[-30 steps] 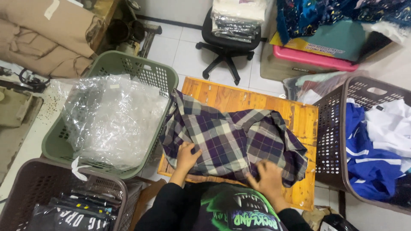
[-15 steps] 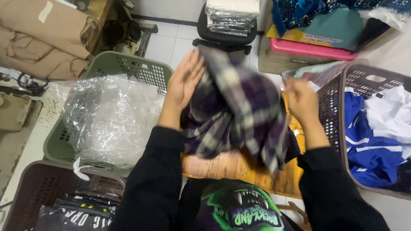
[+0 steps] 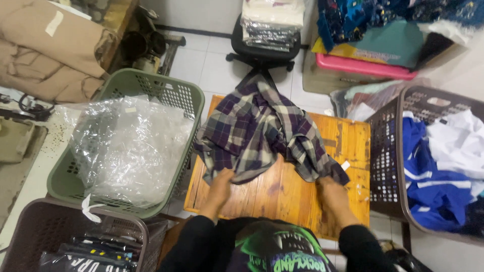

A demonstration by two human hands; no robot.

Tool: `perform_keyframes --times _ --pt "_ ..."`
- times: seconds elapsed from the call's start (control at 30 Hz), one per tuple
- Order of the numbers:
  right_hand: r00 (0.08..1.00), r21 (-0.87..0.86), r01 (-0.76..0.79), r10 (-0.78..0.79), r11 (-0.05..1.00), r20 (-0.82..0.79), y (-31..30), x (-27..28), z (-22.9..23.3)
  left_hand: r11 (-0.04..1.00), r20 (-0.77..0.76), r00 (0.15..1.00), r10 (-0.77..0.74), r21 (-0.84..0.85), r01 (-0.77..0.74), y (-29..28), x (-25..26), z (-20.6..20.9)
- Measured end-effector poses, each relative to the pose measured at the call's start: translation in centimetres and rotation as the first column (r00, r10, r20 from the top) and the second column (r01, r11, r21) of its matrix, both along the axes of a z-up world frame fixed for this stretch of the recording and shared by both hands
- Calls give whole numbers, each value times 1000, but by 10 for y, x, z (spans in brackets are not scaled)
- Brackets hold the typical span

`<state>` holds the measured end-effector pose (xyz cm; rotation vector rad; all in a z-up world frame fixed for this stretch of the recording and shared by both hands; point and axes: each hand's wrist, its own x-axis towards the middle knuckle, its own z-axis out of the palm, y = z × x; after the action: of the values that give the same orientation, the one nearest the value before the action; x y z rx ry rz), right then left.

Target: Folding a plaid shirt on a wooden table and placing it into a plastic bag for packaging.

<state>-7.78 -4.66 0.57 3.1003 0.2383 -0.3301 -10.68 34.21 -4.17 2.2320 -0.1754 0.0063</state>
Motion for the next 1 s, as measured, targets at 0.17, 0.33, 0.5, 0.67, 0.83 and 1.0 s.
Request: perform_keyframes --times 0.17,0.33,0.5,0.67,0.83,1.0 --pt "953 332 295 -251 896 -169 -96 59 13 984 -182 970 158 107 -140 67 -24 74" --pt "674 624 162 -547 764 496 -161 77 25 978 -167 964 207 34 -204 77 -47 111" --pt "627 591 -183 -370 785 685 -1 48 70 952 -566 824 8 258 167 35 -59 127" --pt "976 304 -86 141 949 -166 50 13 19 985 -579 809 100 174 3 4 -58 124" --pt "833 -67 71 -96 995 -544 98 1 116 951 -458 888 49 292 98 -17 -66 77" --pt "817 -269 -245 49 931 -574 59 32 -62 999 -132 990 -38 18 41 -26 -70 61"
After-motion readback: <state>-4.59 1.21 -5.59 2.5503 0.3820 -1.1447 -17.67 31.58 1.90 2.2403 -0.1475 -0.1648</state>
